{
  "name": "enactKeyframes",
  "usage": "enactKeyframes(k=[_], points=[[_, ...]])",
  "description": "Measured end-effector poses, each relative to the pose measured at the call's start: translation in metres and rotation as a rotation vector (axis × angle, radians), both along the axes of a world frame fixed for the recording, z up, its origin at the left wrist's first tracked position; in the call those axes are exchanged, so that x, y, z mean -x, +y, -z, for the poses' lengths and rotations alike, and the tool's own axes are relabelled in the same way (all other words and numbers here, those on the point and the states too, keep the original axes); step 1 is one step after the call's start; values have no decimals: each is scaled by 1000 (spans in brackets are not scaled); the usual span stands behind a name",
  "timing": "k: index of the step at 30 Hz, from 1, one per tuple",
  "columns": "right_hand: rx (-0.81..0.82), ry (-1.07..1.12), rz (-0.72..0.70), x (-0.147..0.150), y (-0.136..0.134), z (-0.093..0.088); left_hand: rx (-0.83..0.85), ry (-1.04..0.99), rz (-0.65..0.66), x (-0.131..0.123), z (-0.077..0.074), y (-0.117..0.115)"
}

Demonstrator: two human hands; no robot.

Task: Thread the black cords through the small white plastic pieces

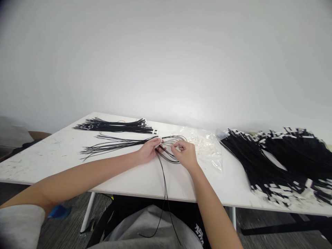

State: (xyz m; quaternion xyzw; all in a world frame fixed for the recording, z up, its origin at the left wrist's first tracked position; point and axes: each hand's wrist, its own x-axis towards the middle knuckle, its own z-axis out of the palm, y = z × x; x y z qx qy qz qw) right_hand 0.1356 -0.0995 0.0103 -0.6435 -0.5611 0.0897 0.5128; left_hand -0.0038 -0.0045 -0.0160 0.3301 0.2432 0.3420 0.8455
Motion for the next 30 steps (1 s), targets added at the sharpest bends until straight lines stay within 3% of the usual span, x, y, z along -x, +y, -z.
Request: enactKeyframes(k=[30], points=[[-44,-101,-63,0,-1,-1,-26,-11,16,0,3,1]])
